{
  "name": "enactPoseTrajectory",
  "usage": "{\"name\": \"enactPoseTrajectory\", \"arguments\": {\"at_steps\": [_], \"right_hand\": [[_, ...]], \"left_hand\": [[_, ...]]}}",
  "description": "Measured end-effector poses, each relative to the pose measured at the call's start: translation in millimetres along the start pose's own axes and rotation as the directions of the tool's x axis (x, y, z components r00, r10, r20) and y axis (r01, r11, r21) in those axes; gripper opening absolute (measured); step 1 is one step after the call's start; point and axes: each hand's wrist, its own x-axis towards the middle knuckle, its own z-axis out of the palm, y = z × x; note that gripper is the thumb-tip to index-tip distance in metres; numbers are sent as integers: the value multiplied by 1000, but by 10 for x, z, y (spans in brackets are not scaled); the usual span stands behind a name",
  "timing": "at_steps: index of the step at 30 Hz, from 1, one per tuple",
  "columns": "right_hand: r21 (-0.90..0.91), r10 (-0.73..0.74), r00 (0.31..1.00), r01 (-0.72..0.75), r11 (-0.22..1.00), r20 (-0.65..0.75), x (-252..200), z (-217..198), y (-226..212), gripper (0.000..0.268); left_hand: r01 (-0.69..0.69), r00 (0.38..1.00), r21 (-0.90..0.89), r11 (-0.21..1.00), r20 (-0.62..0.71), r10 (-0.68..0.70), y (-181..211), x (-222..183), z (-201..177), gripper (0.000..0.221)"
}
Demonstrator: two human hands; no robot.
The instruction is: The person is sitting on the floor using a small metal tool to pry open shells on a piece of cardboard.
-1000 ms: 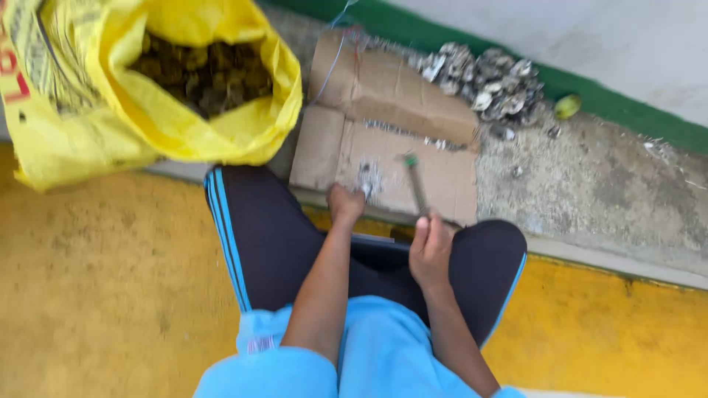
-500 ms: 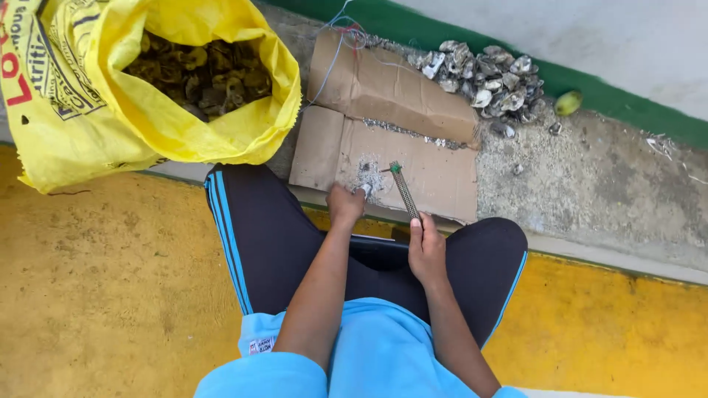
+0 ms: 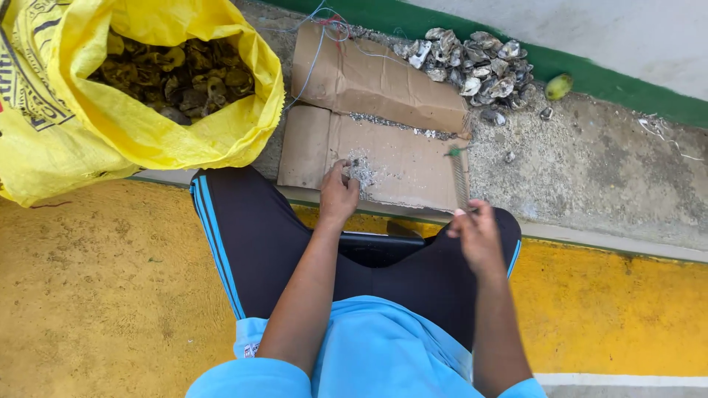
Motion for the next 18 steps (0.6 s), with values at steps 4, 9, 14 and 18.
{"name": "enactPoseTrajectory", "arguments": {"at_steps": [4, 9, 14, 18], "right_hand": [[-286, 50, 975, -112, 952, -214, -54, -731, -385, 36], [-504, 55, 890, -306, 808, -452, -256, -1263, -680, 33], [-464, -347, 770, 76, 883, -535, -28, -1468, 110, 35], [-847, -308, 917, -57, 528, -254, 391, -1901, 1841, 30]], "left_hand": [[-107, 993, 79, 991, 55, 103, -61, 39, 20, 53], [-47, 992, 262, 964, 122, 15, 82, 11, -61, 62], [14, 991, 309, 951, 125, -55, 287, -35, -137, 62], [29, 996, 287, 958, 73, -52, 151, -19, -86, 58]]}}
